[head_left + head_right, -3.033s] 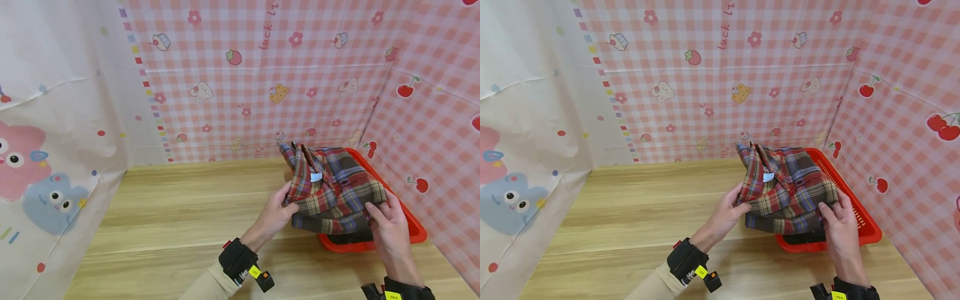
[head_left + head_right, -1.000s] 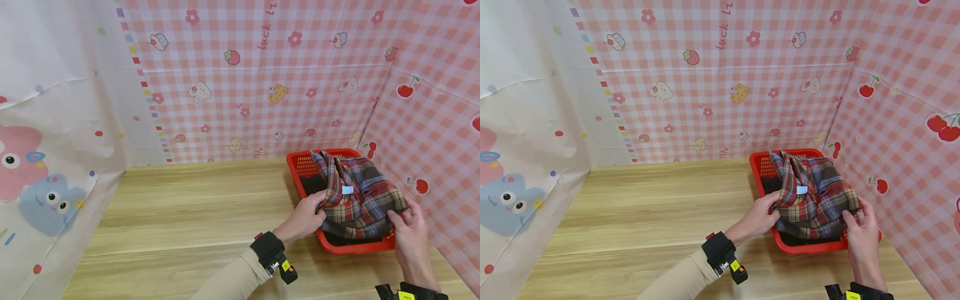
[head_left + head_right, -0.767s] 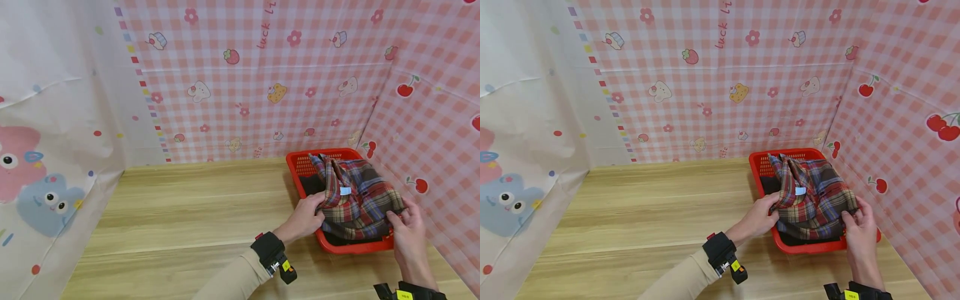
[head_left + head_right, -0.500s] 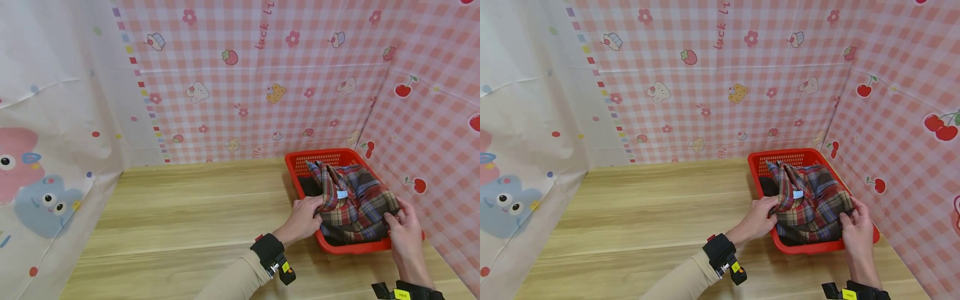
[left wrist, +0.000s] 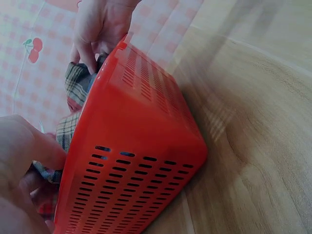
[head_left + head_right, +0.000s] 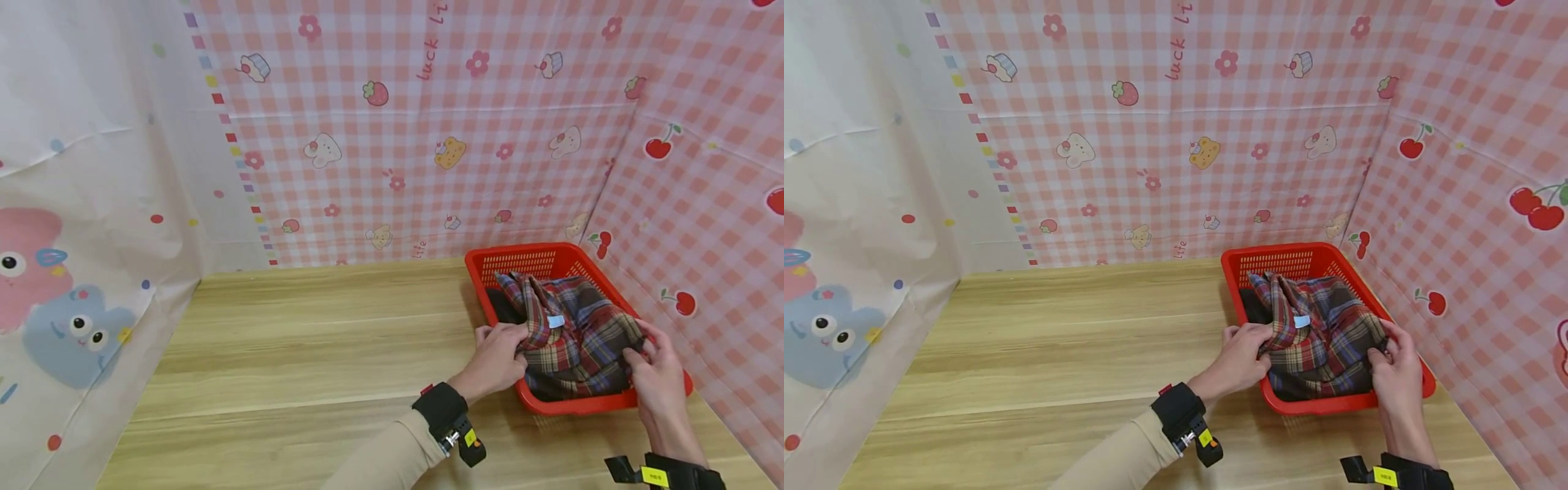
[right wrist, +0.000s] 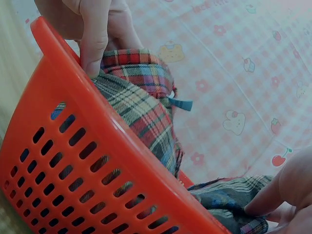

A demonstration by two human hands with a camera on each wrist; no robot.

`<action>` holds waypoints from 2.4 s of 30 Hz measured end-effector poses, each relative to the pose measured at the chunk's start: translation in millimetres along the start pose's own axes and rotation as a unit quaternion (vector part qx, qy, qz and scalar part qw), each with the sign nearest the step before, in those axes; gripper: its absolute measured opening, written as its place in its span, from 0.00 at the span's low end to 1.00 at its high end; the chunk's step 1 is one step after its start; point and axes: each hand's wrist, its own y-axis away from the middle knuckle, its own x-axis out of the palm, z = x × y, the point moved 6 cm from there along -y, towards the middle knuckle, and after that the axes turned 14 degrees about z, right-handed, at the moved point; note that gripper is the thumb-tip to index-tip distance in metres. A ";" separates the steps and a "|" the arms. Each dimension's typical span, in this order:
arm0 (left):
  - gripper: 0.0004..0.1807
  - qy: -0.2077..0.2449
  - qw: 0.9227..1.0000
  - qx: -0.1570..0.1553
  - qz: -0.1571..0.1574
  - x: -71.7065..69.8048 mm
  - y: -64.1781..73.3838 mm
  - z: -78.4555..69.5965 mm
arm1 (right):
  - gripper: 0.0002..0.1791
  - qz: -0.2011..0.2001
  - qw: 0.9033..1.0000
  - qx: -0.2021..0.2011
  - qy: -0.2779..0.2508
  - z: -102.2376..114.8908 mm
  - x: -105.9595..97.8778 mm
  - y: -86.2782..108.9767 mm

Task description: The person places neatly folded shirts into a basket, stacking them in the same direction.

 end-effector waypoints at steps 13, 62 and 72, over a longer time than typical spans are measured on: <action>0.33 0.006 0.998 -0.066 -0.003 0.0 12.8 7.2 | 0.29 -0.089 0.993 0.042 -0.061 2.0 -0.1 4.6; 0.30 0.127 0.988 -0.030 -0.084 -27.4 107.3 79.2 | 0.25 -0.041 0.984 -0.170 -0.022 38.1 41.2 32.9; 0.30 0.063 0.995 -0.031 -0.071 -27.2 120.4 94.3 | 0.28 0.044 0.968 -0.181 0.167 40.6 71.2 34.9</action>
